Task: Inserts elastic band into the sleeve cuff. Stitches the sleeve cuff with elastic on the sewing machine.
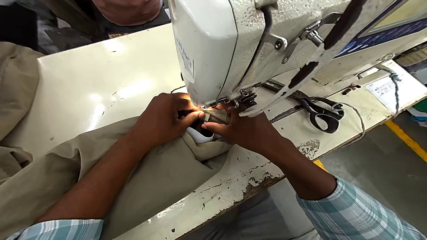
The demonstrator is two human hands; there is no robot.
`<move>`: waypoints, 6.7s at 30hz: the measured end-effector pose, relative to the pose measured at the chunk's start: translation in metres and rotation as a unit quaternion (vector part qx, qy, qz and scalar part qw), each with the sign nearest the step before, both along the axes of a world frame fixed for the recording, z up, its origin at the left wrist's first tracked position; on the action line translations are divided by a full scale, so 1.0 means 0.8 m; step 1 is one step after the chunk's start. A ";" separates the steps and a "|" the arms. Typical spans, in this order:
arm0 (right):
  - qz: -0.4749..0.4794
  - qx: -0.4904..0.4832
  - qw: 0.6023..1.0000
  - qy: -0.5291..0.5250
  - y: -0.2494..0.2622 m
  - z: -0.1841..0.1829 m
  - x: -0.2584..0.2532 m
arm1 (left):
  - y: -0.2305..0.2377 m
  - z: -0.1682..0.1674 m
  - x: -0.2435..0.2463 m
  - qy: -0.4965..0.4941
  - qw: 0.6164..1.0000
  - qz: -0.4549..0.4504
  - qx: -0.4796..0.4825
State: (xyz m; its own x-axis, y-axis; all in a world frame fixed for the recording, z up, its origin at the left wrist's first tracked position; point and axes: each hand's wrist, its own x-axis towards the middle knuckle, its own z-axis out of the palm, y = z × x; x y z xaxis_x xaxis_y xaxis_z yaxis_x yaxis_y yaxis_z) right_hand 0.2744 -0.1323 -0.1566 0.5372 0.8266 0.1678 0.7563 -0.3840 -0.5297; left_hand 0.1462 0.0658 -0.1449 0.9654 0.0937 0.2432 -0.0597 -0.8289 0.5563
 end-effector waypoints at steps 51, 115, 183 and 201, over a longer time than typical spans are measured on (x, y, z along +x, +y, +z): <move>-0.002 -0.100 0.995 -0.006 -0.002 0.028 -0.029 | -0.022 0.020 -0.012 0.034 0.982 -0.011 0.184; -0.032 -0.002 0.999 -0.039 -0.007 0.011 -0.036 | 0.000 0.024 -0.012 -0.057 0.955 -0.091 0.277; -0.046 0.003 0.998 -0.036 -0.012 0.006 -0.030 | 0.001 0.002 -0.011 -0.139 0.973 -0.020 0.180; -0.055 -0.008 0.998 -0.007 -0.005 0.004 -0.029 | 0.004 0.000 -0.007 -0.136 0.973 -0.037 0.185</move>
